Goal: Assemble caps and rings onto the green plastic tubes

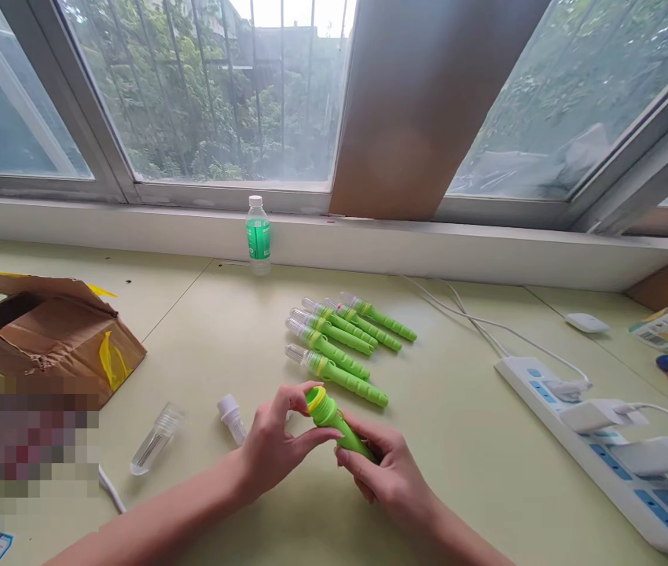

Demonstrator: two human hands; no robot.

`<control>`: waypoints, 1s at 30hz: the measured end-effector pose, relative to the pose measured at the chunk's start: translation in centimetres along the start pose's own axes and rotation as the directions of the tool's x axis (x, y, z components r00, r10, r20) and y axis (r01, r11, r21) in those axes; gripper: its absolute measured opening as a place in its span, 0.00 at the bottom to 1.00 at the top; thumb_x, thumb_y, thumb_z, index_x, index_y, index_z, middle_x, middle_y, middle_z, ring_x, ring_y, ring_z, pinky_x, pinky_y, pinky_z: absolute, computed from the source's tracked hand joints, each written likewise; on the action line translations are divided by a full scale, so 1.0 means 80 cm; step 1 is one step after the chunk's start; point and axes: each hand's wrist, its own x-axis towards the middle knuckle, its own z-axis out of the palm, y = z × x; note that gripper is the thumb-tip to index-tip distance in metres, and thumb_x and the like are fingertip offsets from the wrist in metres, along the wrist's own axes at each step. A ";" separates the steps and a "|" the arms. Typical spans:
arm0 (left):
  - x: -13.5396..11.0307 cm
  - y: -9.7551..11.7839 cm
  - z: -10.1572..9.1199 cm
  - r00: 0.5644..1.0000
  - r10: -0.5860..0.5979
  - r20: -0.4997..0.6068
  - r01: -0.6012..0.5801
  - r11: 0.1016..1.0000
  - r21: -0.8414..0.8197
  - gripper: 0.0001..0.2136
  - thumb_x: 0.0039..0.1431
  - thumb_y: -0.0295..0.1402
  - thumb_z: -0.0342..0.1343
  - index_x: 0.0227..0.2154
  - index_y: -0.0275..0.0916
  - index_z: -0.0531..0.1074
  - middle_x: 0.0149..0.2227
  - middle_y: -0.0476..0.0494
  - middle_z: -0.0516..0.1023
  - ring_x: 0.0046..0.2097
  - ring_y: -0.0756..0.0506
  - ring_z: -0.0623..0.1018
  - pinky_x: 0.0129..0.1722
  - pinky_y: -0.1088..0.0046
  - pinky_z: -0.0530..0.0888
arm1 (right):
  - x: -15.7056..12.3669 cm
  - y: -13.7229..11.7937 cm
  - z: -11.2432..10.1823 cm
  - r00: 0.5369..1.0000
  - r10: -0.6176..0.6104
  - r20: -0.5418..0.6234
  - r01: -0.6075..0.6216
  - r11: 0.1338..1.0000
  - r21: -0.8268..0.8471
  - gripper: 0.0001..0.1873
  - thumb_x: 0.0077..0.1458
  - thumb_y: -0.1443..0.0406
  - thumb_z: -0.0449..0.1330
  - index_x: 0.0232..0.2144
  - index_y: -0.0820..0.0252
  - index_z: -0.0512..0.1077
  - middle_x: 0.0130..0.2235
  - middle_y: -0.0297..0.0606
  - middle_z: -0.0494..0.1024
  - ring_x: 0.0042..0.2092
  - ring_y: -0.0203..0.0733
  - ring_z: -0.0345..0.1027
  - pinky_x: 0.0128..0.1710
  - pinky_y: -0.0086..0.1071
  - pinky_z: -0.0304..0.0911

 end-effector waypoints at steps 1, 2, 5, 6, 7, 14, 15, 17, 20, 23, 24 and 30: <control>0.000 0.000 0.000 1.000 0.003 -0.006 -0.003 1.000 0.009 0.18 0.51 0.42 0.63 0.34 0.43 0.59 0.41 0.43 0.80 0.36 0.46 0.81 0.29 0.73 0.79 | 0.000 0.000 0.000 1.000 0.005 0.004 -0.005 1.000 0.012 0.19 0.56 0.64 0.59 0.50 0.60 0.71 0.23 0.27 0.63 0.17 0.26 0.52 0.15 0.23 0.50; 0.000 0.000 0.000 1.000 0.007 -0.011 -0.007 1.000 0.019 0.18 0.51 0.42 0.63 0.34 0.43 0.59 0.40 0.43 0.80 0.36 0.45 0.81 0.30 0.73 0.79 | -0.001 -0.001 0.000 1.000 0.010 0.009 -0.010 1.000 0.021 0.19 0.55 0.63 0.59 0.50 0.61 0.72 0.23 0.28 0.64 0.17 0.26 0.52 0.15 0.23 0.50; 0.001 -0.001 0.001 1.000 0.000 -0.006 0.000 0.999 0.033 0.18 0.51 0.42 0.63 0.36 0.43 0.60 0.37 0.45 0.80 0.36 0.45 0.82 0.32 0.71 0.80 | -0.001 -0.004 0.002 0.999 0.030 0.014 -0.031 0.998 0.053 0.17 0.55 0.61 0.59 0.47 0.62 0.73 0.25 0.29 0.65 0.16 0.26 0.54 0.15 0.23 0.51; 0.001 -0.002 0.001 1.000 -0.008 0.001 0.008 0.999 0.032 0.18 0.51 0.42 0.63 0.37 0.43 0.61 0.37 0.45 0.79 0.36 0.45 0.82 0.32 0.71 0.80 | -0.001 -0.005 0.003 0.999 0.038 0.013 -0.039 0.997 0.066 0.17 0.55 0.60 0.59 0.45 0.62 0.73 0.25 0.30 0.66 0.16 0.26 0.54 0.15 0.23 0.51; 0.000 -0.002 0.001 1.000 -0.016 0.006 0.016 0.999 0.030 0.18 0.51 0.41 0.64 0.37 0.43 0.61 0.37 0.46 0.79 0.36 0.46 0.82 0.33 0.72 0.80 | -0.001 -0.006 0.003 0.999 0.045 0.011 -0.045 0.996 0.079 0.16 0.55 0.60 0.60 0.43 0.62 0.73 0.25 0.30 0.65 0.16 0.26 0.55 0.14 0.23 0.51; 0.000 0.001 0.001 1.000 0.010 -0.024 -0.010 1.000 0.012 0.17 0.50 0.38 0.65 0.34 0.42 0.60 0.40 0.44 0.80 0.34 0.47 0.81 0.32 0.72 0.79 | -0.001 -0.009 0.004 0.999 0.041 0.021 -0.043 0.994 0.097 0.15 0.54 0.60 0.60 0.42 0.62 0.74 0.23 0.29 0.64 0.16 0.28 0.56 0.14 0.23 0.52; 0.000 0.001 0.000 1.000 0.012 -0.024 -0.011 1.000 0.019 0.18 0.50 0.38 0.65 0.34 0.42 0.60 0.40 0.45 0.80 0.34 0.47 0.81 0.32 0.72 0.79 | -0.001 -0.008 0.004 0.999 0.040 0.025 -0.042 0.994 0.098 0.16 0.54 0.60 0.60 0.43 0.62 0.73 0.23 0.29 0.64 0.16 0.28 0.56 0.14 0.23 0.52; 0.000 0.000 0.001 1.000 -0.003 -0.010 0.003 1.000 0.017 0.18 0.50 0.38 0.65 0.35 0.42 0.61 0.40 0.45 0.80 0.33 0.47 0.81 0.32 0.71 0.79 | 0.000 -0.007 0.004 0.999 0.038 0.028 -0.041 0.994 0.105 0.16 0.54 0.59 0.60 0.43 0.62 0.73 0.24 0.29 0.65 0.16 0.28 0.57 0.14 0.23 0.51; 0.000 -0.002 0.002 0.999 -0.033 0.029 0.034 0.999 -0.017 0.18 0.50 0.38 0.65 0.38 0.42 0.61 0.42 0.44 0.79 0.32 0.49 0.81 0.32 0.71 0.80 | 0.001 -0.005 0.004 0.999 0.028 0.034 -0.032 0.992 0.121 0.15 0.55 0.58 0.59 0.41 0.63 0.73 0.24 0.29 0.65 0.17 0.28 0.58 0.16 0.24 0.51; 0.000 -0.003 0.003 0.998 -0.048 0.047 0.049 0.998 -0.039 0.19 0.50 0.37 0.65 0.40 0.42 0.62 0.41 0.45 0.79 0.31 0.49 0.80 0.31 0.72 0.80 | 0.000 -0.003 0.004 0.999 0.001 0.039 -0.006 0.991 0.133 0.16 0.56 0.56 0.58 0.40 0.64 0.72 0.21 0.29 0.65 0.18 0.30 0.58 0.18 0.26 0.54; -0.001 -0.003 0.003 0.998 -0.053 0.047 0.055 0.998 -0.041 0.19 0.50 0.37 0.65 0.40 0.42 0.62 0.41 0.45 0.79 0.31 0.49 0.80 0.31 0.73 0.80 | 0.000 -0.002 0.005 0.999 -0.005 0.040 0.000 0.991 0.132 0.17 0.57 0.56 0.57 0.40 0.64 0.72 0.20 0.28 0.65 0.18 0.31 0.58 0.19 0.26 0.54; 0.000 0.000 0.003 0.998 -0.040 0.042 0.043 0.997 -0.063 0.15 0.51 0.36 0.65 0.35 0.41 0.63 0.41 0.45 0.79 0.29 0.49 0.80 0.31 0.71 0.80 | -0.001 0.000 0.003 0.999 0.014 0.034 -0.017 0.996 0.090 0.19 0.55 0.53 0.57 0.38 0.64 0.71 0.20 0.28 0.64 0.17 0.29 0.54 0.16 0.24 0.49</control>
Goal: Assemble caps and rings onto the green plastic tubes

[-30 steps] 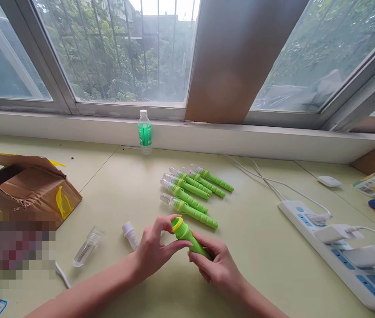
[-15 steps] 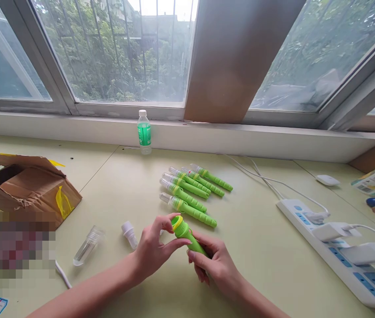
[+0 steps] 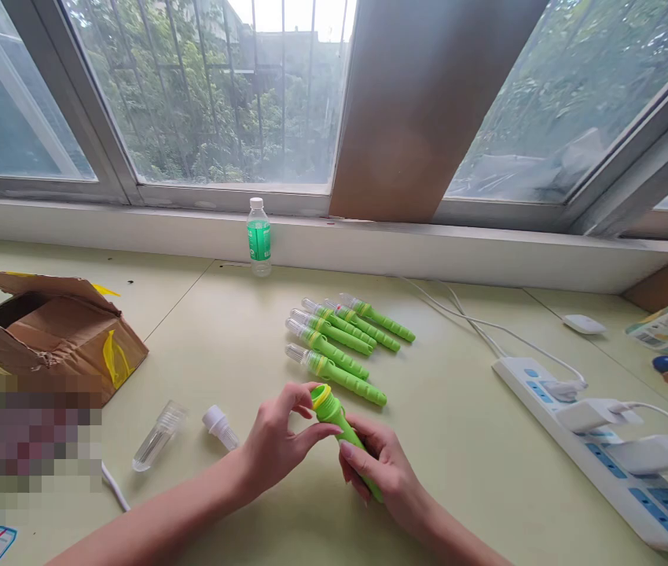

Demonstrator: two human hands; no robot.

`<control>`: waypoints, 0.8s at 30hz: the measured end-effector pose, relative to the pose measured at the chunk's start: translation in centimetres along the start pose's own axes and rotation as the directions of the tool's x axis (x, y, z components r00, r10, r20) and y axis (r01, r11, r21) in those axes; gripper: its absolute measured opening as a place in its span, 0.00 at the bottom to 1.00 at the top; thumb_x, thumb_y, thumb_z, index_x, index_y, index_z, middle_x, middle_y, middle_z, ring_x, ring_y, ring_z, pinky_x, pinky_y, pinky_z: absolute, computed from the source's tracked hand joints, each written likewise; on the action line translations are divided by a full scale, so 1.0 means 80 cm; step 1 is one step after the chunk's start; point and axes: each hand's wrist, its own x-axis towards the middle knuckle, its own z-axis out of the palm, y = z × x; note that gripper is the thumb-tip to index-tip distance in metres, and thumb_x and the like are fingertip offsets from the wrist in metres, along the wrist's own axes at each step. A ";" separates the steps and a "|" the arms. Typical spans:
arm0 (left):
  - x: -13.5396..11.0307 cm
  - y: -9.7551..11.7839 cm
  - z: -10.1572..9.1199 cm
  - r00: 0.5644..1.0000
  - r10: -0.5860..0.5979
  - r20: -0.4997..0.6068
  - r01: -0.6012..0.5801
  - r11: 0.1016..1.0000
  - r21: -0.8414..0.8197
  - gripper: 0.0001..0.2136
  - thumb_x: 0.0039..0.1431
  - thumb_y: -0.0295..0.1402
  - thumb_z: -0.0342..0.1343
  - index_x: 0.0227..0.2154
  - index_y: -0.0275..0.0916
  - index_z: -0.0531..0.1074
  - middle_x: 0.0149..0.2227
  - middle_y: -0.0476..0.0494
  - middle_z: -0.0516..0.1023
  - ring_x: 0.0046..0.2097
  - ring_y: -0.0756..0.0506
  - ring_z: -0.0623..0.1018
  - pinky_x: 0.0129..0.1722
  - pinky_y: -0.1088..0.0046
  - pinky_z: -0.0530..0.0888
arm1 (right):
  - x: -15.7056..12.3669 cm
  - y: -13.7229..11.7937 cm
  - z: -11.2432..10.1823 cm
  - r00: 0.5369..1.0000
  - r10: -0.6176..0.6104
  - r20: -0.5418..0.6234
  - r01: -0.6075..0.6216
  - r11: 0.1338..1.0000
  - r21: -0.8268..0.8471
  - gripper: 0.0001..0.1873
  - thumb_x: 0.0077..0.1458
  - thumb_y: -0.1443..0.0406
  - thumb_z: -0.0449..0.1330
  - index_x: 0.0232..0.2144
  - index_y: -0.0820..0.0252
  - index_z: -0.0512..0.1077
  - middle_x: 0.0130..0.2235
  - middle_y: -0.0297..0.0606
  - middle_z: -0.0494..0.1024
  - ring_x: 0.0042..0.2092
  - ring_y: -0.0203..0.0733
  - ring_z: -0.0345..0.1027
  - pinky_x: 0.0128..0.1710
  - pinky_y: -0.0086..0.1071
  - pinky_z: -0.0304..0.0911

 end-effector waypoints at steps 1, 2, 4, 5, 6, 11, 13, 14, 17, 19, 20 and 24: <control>0.000 0.000 0.000 1.000 0.001 0.001 -0.001 1.000 0.006 0.15 0.51 0.37 0.65 0.36 0.41 0.64 0.40 0.45 0.79 0.29 0.49 0.80 0.31 0.71 0.80 | 0.000 0.000 -0.001 1.000 0.006 0.004 -0.006 1.000 -0.006 0.19 0.56 0.53 0.57 0.40 0.63 0.71 0.21 0.28 0.64 0.17 0.29 0.54 0.16 0.24 0.49; 0.001 0.000 0.000 1.000 -0.003 0.002 0.003 1.000 0.012 0.16 0.51 0.37 0.65 0.37 0.42 0.64 0.39 0.45 0.79 0.29 0.49 0.80 0.30 0.71 0.80 | 0.000 0.000 -0.001 1.000 0.012 0.005 -0.012 1.000 -0.013 0.20 0.56 0.53 0.56 0.43 0.63 0.69 0.21 0.28 0.65 0.17 0.29 0.54 0.15 0.24 0.50; 0.001 0.000 0.001 1.000 -0.016 0.007 0.016 1.000 0.010 0.18 0.51 0.37 0.65 0.41 0.42 0.64 0.39 0.45 0.79 0.30 0.48 0.80 0.30 0.71 0.80 | 0.001 0.001 -0.002 0.999 0.033 -0.012 -0.034 0.999 -0.026 0.22 0.57 0.53 0.56 0.48 0.61 0.65 0.22 0.27 0.68 0.15 0.28 0.53 0.14 0.23 0.50; 0.001 0.000 0.001 1.000 -0.021 0.014 0.021 1.000 -0.001 0.19 0.51 0.37 0.64 0.42 0.43 0.63 0.40 0.45 0.79 0.30 0.48 0.81 0.30 0.71 0.80 | 0.002 0.001 -0.002 0.999 0.046 -0.028 -0.047 0.998 -0.029 0.23 0.57 0.54 0.56 0.50 0.60 0.63 0.22 0.27 0.69 0.14 0.27 0.52 0.13 0.23 0.50; 0.001 -0.001 0.001 0.999 -0.026 0.022 0.026 1.000 -0.015 0.19 0.51 0.36 0.64 0.43 0.43 0.63 0.41 0.44 0.79 0.31 0.48 0.81 0.30 0.71 0.80 | 0.002 0.002 -0.002 0.997 0.060 -0.046 -0.061 0.998 -0.031 0.24 0.56 0.54 0.57 0.51 0.58 0.60 0.22 0.26 0.69 0.13 0.27 0.51 0.13 0.22 0.49; 0.002 -0.001 0.001 0.998 -0.028 0.049 0.031 0.998 -0.059 0.20 0.51 0.35 0.64 0.44 0.43 0.62 0.42 0.44 0.78 0.32 0.48 0.81 0.32 0.71 0.80 | 0.003 0.005 0.001 0.996 0.063 -0.056 -0.064 0.998 -0.016 0.16 0.57 0.56 0.59 0.41 0.56 0.59 0.22 0.23 0.69 0.12 0.25 0.50 0.11 0.20 0.48; 0.002 -0.001 0.000 0.999 -0.013 0.048 0.016 0.998 -0.057 0.21 0.50 0.35 0.65 0.44 0.43 0.62 0.41 0.44 0.78 0.32 0.47 0.81 0.32 0.70 0.81 | 0.003 0.006 0.001 0.998 0.043 -0.050 -0.043 0.999 0.007 0.14 0.57 0.56 0.58 0.37 0.56 0.59 0.23 0.24 0.70 0.12 0.24 0.51 0.11 0.19 0.48; 0.003 -0.001 0.000 0.999 -0.008 0.047 0.010 0.998 -0.054 0.22 0.49 0.36 0.66 0.44 0.43 0.62 0.41 0.44 0.78 0.32 0.47 0.81 0.32 0.70 0.81 | 0.004 0.006 0.001 0.998 0.034 -0.053 -0.033 0.999 0.018 0.13 0.57 0.56 0.58 0.36 0.56 0.59 0.25 0.25 0.70 0.12 0.24 0.52 0.11 0.19 0.48; 0.002 -0.001 -0.001 0.999 -0.018 0.032 0.019 0.999 -0.031 0.20 0.49 0.36 0.66 0.42 0.43 0.63 0.41 0.44 0.78 0.32 0.48 0.80 0.30 0.71 0.81 | 0.004 0.003 0.001 0.998 0.021 -0.064 -0.020 0.999 0.027 0.13 0.56 0.58 0.60 0.32 0.57 0.60 0.28 0.27 0.71 0.13 0.23 0.55 0.10 0.19 0.48; 0.000 0.000 0.000 1.000 -0.010 0.015 0.010 1.000 -0.021 0.18 0.50 0.36 0.65 0.40 0.42 0.64 0.41 0.44 0.79 0.31 0.48 0.80 0.30 0.70 0.81 | 0.004 0.000 0.002 0.997 0.029 -0.065 -0.028 1.000 0.013 0.12 0.55 0.59 0.60 0.32 0.58 0.61 0.28 0.26 0.70 0.13 0.22 0.55 0.10 0.19 0.48; -0.001 0.000 0.000 1.000 0.000 0.008 0.000 1.000 -0.020 0.16 0.51 0.36 0.65 0.38 0.42 0.64 0.42 0.43 0.79 0.30 0.49 0.80 0.30 0.70 0.81 | 0.004 -0.001 0.002 0.997 0.034 -0.066 -0.033 0.999 0.007 0.11 0.55 0.60 0.61 0.32 0.58 0.62 0.26 0.26 0.69 0.12 0.22 0.54 0.10 0.19 0.48; -0.002 -0.002 0.001 1.000 -0.004 0.010 0.004 1.000 -0.011 0.16 0.51 0.37 0.64 0.38 0.41 0.64 0.42 0.43 0.78 0.30 0.49 0.80 0.28 0.72 0.80 | 0.003 0.001 0.002 0.997 0.035 -0.074 -0.035 0.999 0.001 0.10 0.55 0.60 0.61 0.32 0.58 0.64 0.21 0.22 0.64 0.12 0.24 0.52 0.10 0.19 0.48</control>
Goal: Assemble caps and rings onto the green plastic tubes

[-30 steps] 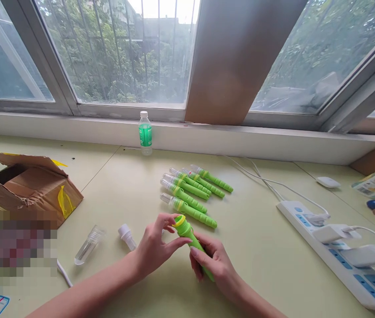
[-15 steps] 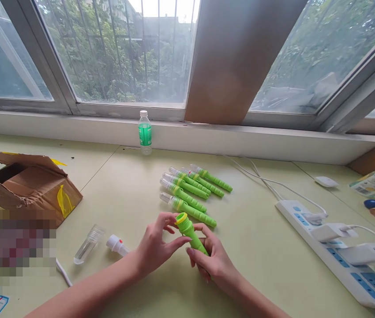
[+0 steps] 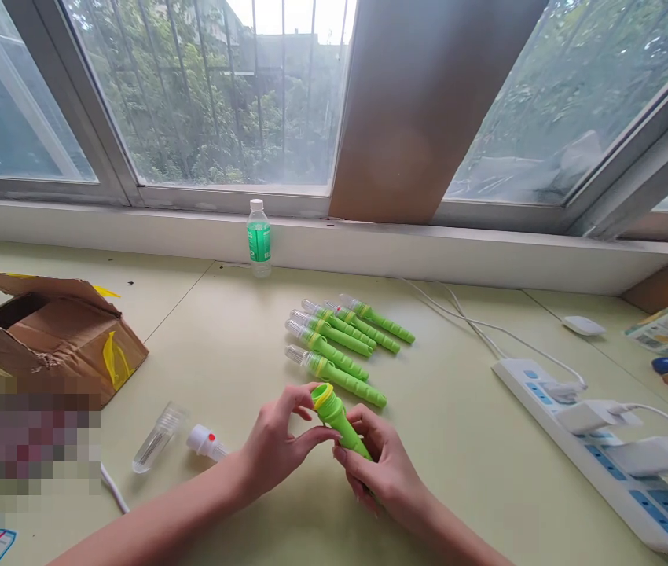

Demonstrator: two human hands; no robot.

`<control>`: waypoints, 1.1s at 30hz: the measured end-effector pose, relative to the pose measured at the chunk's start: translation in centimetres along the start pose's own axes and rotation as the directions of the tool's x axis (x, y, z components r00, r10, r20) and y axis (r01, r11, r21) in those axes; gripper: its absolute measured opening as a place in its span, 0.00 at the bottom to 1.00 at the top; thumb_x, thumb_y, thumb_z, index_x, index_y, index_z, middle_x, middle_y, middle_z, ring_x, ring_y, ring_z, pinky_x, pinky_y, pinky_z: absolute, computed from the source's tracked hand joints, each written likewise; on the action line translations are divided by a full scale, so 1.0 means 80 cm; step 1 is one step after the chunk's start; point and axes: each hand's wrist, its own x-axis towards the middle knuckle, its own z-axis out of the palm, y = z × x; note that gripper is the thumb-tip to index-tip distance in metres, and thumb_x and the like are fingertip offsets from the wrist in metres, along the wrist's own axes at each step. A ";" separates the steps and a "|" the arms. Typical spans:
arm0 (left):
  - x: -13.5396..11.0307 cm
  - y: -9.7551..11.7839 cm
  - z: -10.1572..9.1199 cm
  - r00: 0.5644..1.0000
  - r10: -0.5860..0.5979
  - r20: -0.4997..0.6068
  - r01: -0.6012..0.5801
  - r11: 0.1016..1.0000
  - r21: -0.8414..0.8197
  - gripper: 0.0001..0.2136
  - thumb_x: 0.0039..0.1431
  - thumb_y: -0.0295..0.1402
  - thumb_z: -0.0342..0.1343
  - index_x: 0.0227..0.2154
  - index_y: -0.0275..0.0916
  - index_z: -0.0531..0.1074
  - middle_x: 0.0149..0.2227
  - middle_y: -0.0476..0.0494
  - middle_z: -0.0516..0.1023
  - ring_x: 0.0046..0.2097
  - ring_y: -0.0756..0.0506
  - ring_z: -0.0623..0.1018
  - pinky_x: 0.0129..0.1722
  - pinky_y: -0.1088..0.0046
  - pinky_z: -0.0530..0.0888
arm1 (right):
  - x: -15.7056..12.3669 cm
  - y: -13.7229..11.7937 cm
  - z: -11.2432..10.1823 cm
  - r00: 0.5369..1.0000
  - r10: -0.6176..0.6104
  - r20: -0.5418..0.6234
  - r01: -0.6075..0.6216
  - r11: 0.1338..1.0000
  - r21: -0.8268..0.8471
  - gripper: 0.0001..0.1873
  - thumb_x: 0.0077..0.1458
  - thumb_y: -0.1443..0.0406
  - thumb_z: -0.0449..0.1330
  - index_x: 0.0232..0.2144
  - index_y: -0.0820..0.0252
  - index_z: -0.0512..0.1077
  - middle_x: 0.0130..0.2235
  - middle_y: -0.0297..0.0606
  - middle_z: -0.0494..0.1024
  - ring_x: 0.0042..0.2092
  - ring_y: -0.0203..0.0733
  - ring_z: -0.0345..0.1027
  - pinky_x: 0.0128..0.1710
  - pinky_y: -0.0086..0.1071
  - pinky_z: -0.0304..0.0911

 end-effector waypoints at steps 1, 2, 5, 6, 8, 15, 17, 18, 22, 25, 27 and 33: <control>0.000 -0.001 0.000 1.000 -0.010 0.006 0.010 1.000 0.002 0.17 0.51 0.37 0.65 0.39 0.42 0.64 0.41 0.43 0.78 0.30 0.48 0.80 0.28 0.72 0.80 | 0.000 0.001 0.000 1.000 -0.004 -0.002 0.004 1.000 0.006 0.10 0.55 0.59 0.61 0.33 0.59 0.64 0.20 0.22 0.63 0.12 0.25 0.53 0.09 0.20 0.49; 0.001 -0.002 0.000 1.000 -0.016 0.014 0.016 1.000 0.000 0.18 0.51 0.36 0.65 0.41 0.42 0.64 0.40 0.44 0.78 0.31 0.48 0.80 0.29 0.72 0.80 | 0.000 0.002 -0.001 1.000 -0.008 -0.001 0.008 1.000 0.014 0.10 0.55 0.59 0.61 0.33 0.59 0.65 0.20 0.22 0.63 0.12 0.26 0.53 0.09 0.20 0.49; 0.002 -0.004 0.000 0.999 -0.008 0.045 0.010 0.999 -0.035 0.20 0.52 0.36 0.64 0.45 0.43 0.62 0.40 0.44 0.78 0.35 0.46 0.81 0.33 0.69 0.81 | 0.001 0.002 -0.003 1.000 -0.013 -0.002 0.013 0.998 0.056 0.12 0.55 0.57 0.60 0.35 0.60 0.67 0.22 0.25 0.65 0.14 0.28 0.58 0.09 0.21 0.52; 0.003 -0.004 0.000 0.998 -0.004 0.056 0.007 0.999 -0.047 0.20 0.52 0.35 0.64 0.45 0.43 0.61 0.42 0.44 0.77 0.36 0.46 0.81 0.34 0.69 0.81 | 0.001 0.001 -0.003 1.000 -0.014 -0.001 0.014 0.997 0.071 0.13 0.54 0.56 0.60 0.35 0.60 0.68 0.23 0.27 0.66 0.15 0.29 0.59 0.10 0.22 0.53; 0.004 -0.005 0.000 0.998 -0.006 0.066 0.009 0.999 -0.052 0.20 0.53 0.35 0.63 0.45 0.44 0.61 0.43 0.43 0.77 0.37 0.47 0.80 0.35 0.68 0.81 | 0.002 -0.002 -0.003 1.000 -0.021 0.011 0.020 0.996 0.090 0.14 0.55 0.55 0.60 0.36 0.61 0.69 0.26 0.30 0.69 0.17 0.29 0.61 0.13 0.23 0.55; 0.004 -0.003 -0.003 0.999 -0.002 0.049 0.001 1.000 0.016 0.16 0.55 0.34 0.61 0.43 0.44 0.63 0.45 0.43 0.77 0.37 0.47 0.80 0.36 0.68 0.80 | 0.001 -0.008 0.000 0.996 -0.048 0.072 0.046 0.998 0.039 0.19 0.60 0.52 0.52 0.36 0.63 0.70 0.29 0.34 0.69 0.18 0.29 0.59 0.17 0.25 0.52; 0.004 -0.002 -0.004 0.999 -0.007 0.051 0.006 0.999 0.034 0.14 0.55 0.33 0.61 0.41 0.43 0.62 0.49 0.42 0.76 0.36 0.48 0.79 0.36 0.67 0.80 | 0.000 -0.007 0.000 0.995 -0.045 0.088 0.043 0.999 0.023 0.19 0.62 0.53 0.51 0.39 0.63 0.70 0.29 0.34 0.69 0.18 0.28 0.58 0.17 0.25 0.50; 0.004 -0.001 -0.005 0.999 -0.011 0.051 0.008 0.999 0.044 0.13 0.55 0.33 0.61 0.40 0.43 0.62 0.50 0.42 0.76 0.34 0.48 0.79 0.35 0.67 0.80 | 0.000 -0.007 0.000 0.994 -0.043 0.096 0.042 0.999 0.013 0.19 0.62 0.53 0.50 0.39 0.63 0.70 0.29 0.34 0.69 0.18 0.28 0.57 0.17 0.25 0.50; 0.005 0.000 -0.007 0.999 -0.001 0.042 -0.002 0.998 0.070 0.12 0.55 0.35 0.61 0.35 0.43 0.62 0.48 0.43 0.77 0.31 0.48 0.79 0.33 0.67 0.79 | -0.001 -0.002 -0.002 0.994 -0.026 0.110 0.030 0.999 -0.037 0.20 0.62 0.52 0.49 0.40 0.63 0.69 0.27 0.32 0.69 0.17 0.27 0.53 0.15 0.23 0.49; 0.005 -0.001 -0.006 0.999 0.024 0.024 -0.026 0.998 0.052 0.13 0.54 0.37 0.62 0.34 0.42 0.62 0.46 0.44 0.78 0.33 0.47 0.79 0.33 0.67 0.79 | -0.001 0.000 -0.002 0.996 0.004 0.085 0.005 0.995 -0.096 0.16 0.60 0.54 0.54 0.39 0.63 0.68 0.25 0.30 0.68 0.16 0.25 0.52 0.15 0.22 0.49; 0.006 -0.002 -0.004 1.000 0.022 0.020 -0.023 0.999 0.035 0.13 0.54 0.37 0.63 0.34 0.42 0.62 0.46 0.44 0.78 0.33 0.48 0.79 0.33 0.68 0.79 | -0.001 0.001 -0.002 0.998 0.026 0.058 -0.019 0.992 -0.123 0.14 0.58 0.56 0.57 0.40 0.61 0.67 0.25 0.28 0.68 0.16 0.25 0.52 0.14 0.21 0.50; 0.006 -0.006 0.001 0.998 -0.019 0.052 0.020 1.000 -0.015 0.14 0.55 0.34 0.62 0.39 0.42 0.62 0.49 0.42 0.76 0.34 0.48 0.80 0.33 0.69 0.80 | -0.001 0.000 -0.003 0.997 0.041 0.070 -0.036 0.997 -0.072 0.10 0.61 0.57 0.54 0.39 0.58 0.63 0.26 0.27 0.70 0.13 0.23 0.51 0.13 0.20 0.48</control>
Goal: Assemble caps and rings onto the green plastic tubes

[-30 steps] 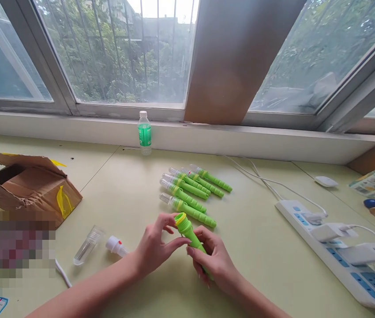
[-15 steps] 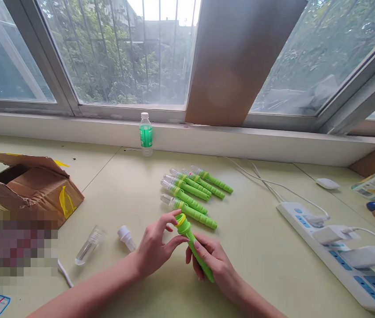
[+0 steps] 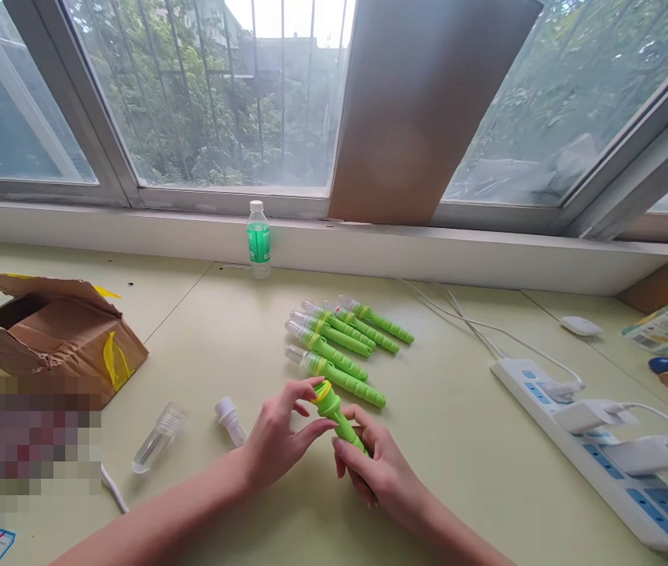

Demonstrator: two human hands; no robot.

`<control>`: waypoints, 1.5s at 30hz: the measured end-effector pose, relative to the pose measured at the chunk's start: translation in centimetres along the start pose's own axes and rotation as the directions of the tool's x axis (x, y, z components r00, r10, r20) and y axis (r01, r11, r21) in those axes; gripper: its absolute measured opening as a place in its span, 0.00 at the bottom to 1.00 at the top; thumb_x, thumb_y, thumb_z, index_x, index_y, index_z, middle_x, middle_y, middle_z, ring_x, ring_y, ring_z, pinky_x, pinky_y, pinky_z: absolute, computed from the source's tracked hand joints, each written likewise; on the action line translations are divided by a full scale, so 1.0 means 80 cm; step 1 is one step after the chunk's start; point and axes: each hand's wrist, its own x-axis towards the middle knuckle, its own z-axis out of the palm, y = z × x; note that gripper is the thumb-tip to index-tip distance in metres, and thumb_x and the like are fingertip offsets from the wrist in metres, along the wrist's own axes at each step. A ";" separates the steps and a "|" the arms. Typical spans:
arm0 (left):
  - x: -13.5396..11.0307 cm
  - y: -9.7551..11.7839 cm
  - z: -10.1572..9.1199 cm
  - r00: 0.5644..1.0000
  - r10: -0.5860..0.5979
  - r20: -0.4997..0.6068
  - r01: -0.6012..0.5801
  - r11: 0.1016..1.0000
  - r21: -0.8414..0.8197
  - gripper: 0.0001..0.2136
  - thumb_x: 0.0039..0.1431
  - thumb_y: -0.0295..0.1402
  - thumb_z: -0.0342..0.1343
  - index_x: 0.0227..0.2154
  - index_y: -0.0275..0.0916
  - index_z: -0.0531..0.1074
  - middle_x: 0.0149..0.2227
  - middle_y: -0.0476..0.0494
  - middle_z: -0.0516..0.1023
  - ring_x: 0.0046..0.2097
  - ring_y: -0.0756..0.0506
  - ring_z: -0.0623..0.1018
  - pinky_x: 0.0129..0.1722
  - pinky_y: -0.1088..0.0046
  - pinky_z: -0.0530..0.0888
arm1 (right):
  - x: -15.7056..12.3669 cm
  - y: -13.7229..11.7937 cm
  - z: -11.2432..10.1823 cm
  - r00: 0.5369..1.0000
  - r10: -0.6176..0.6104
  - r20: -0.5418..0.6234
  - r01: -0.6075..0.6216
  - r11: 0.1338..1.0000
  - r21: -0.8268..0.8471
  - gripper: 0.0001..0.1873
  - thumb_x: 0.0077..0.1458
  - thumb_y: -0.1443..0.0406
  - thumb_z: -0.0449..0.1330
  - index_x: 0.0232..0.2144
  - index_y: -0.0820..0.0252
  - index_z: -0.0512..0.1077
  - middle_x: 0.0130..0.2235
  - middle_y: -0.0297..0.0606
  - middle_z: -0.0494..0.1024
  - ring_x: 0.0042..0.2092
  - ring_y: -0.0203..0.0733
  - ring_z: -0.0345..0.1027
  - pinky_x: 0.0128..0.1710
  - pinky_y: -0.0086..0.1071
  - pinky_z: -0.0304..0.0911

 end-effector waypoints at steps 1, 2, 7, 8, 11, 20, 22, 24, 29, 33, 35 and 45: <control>0.000 -0.001 0.001 1.000 -0.001 0.003 0.001 1.000 -0.004 0.14 0.55 0.34 0.62 0.39 0.42 0.62 0.49 0.42 0.76 0.34 0.48 0.80 0.33 0.69 0.80 | 0.000 0.000 0.000 1.000 -0.003 0.006 0.003 1.000 0.002 0.10 0.61 0.57 0.54 0.39 0.58 0.63 0.25 0.26 0.70 0.13 0.23 0.51 0.12 0.20 0.48; -0.001 -0.001 0.001 1.000 -0.001 0.004 0.001 1.000 -0.006 0.14 0.55 0.34 0.61 0.39 0.42 0.62 0.49 0.42 0.76 0.34 0.48 0.80 0.33 0.69 0.80 | 0.001 0.000 -0.001 1.000 -0.004 0.010 0.004 1.000 0.002 0.10 0.61 0.57 0.54 0.39 0.58 0.63 0.25 0.26 0.70 0.13 0.23 0.51 0.12 0.20 0.47; -0.004 -0.002 0.001 1.000 0.002 0.005 -0.002 1.000 0.006 0.15 0.55 0.34 0.61 0.40 0.42 0.61 0.50 0.42 0.75 0.32 0.49 0.80 0.33 0.68 0.81 | 0.002 0.000 -0.001 1.000 -0.006 0.024 0.006 1.000 0.009 0.11 0.62 0.57 0.53 0.39 0.57 0.62 0.25 0.26 0.70 0.13 0.23 0.51 0.12 0.20 0.48; -0.004 -0.002 0.001 1.000 0.005 0.007 -0.005 1.000 0.010 0.15 0.55 0.35 0.61 0.41 0.43 0.61 0.49 0.42 0.75 0.32 0.49 0.80 0.33 0.68 0.81 | 0.002 0.000 -0.001 1.000 -0.010 0.024 0.010 1.000 0.008 0.11 0.62 0.56 0.53 0.40 0.57 0.62 0.25 0.26 0.70 0.13 0.23 0.51 0.12 0.20 0.48; -0.003 -0.001 0.001 1.000 0.015 0.009 -0.015 1.000 0.010 0.15 0.56 0.34 0.61 0.41 0.43 0.61 0.49 0.41 0.75 0.35 0.48 0.80 0.33 0.68 0.81 | 0.002 0.001 -0.001 1.000 -0.018 0.023 0.018 1.000 0.006 0.11 0.62 0.56 0.53 0.40 0.57 0.62 0.25 0.26 0.70 0.13 0.23 0.51 0.12 0.20 0.47; -0.002 -0.002 0.000 0.999 0.033 0.025 -0.033 0.999 0.016 0.18 0.56 0.35 0.60 0.47 0.43 0.61 0.45 0.41 0.77 0.37 0.46 0.80 0.32 0.69 0.80 | 0.000 0.001 0.001 1.000 -0.012 0.016 0.012 1.000 0.000 0.11 0.62 0.57 0.53 0.40 0.57 0.62 0.25 0.25 0.69 0.13 0.23 0.51 0.12 0.19 0.47; -0.002 -0.002 0.000 0.999 0.030 0.032 -0.031 0.999 0.011 0.18 0.57 0.34 0.60 0.48 0.44 0.61 0.45 0.41 0.76 0.37 0.46 0.80 0.33 0.69 0.80 | 0.000 0.000 0.001 1.000 -0.008 0.011 0.008 1.000 -0.005 0.11 0.62 0.56 0.53 0.40 0.57 0.62 0.24 0.25 0.69 0.13 0.23 0.51 0.12 0.20 0.48; -0.002 -0.002 0.000 0.999 0.027 0.039 -0.027 1.000 0.008 0.18 0.57 0.34 0.60 0.48 0.44 0.61 0.45 0.42 0.76 0.37 0.46 0.80 0.33 0.69 0.80 | 0.000 0.000 0.001 1.000 -0.008 0.009 0.008 1.000 -0.007 0.11 0.62 0.56 0.53 0.40 0.57 0.62 0.24 0.25 0.69 0.13 0.23 0.51 0.12 0.20 0.48; -0.001 -0.002 -0.001 0.998 0.024 0.052 -0.024 1.000 0.004 0.19 0.57 0.34 0.60 0.48 0.44 0.61 0.45 0.42 0.76 0.37 0.47 0.80 0.33 0.70 0.80 | 0.000 0.002 0.001 1.000 -0.009 0.009 0.009 1.000 -0.001 0.11 0.61 0.57 0.53 0.41 0.57 0.62 0.25 0.25 0.69 0.13 0.23 0.50 0.12 0.20 0.47; -0.001 0.000 -0.002 0.998 0.010 0.066 -0.012 1.000 0.020 0.18 0.57 0.34 0.59 0.48 0.44 0.61 0.44 0.43 0.76 0.35 0.48 0.80 0.33 0.71 0.79 | 0.000 0.002 0.000 1.000 0.000 0.005 0.000 1.000 0.000 0.12 0.61 0.56 0.53 0.42 0.56 0.61 0.25 0.25 0.69 0.13 0.24 0.51 0.12 0.21 0.47; -0.001 0.001 -0.003 0.997 0.008 0.072 -0.009 1.000 0.025 0.18 0.58 0.35 0.59 0.49 0.43 0.61 0.43 0.43 0.76 0.35 0.48 0.80 0.33 0.71 0.79 | 0.001 0.002 0.000 1.000 0.005 0.001 -0.005 1.000 0.000 0.13 0.61 0.56 0.53 0.43 0.56 0.61 0.25 0.25 0.69 0.13 0.24 0.51 0.12 0.21 0.48; 0.000 0.002 -0.003 0.995 -0.016 0.095 0.014 1.000 0.017 0.17 0.58 0.33 0.58 0.48 0.44 0.60 0.44 0.43 0.76 0.35 0.48 0.80 0.33 0.70 0.79 | 0.001 -0.001 0.002 1.000 0.008 -0.004 -0.009 1.000 -0.021 0.15 0.60 0.54 0.54 0.42 0.57 0.62 0.24 0.25 0.69 0.13 0.25 0.51 0.12 0.21 0.48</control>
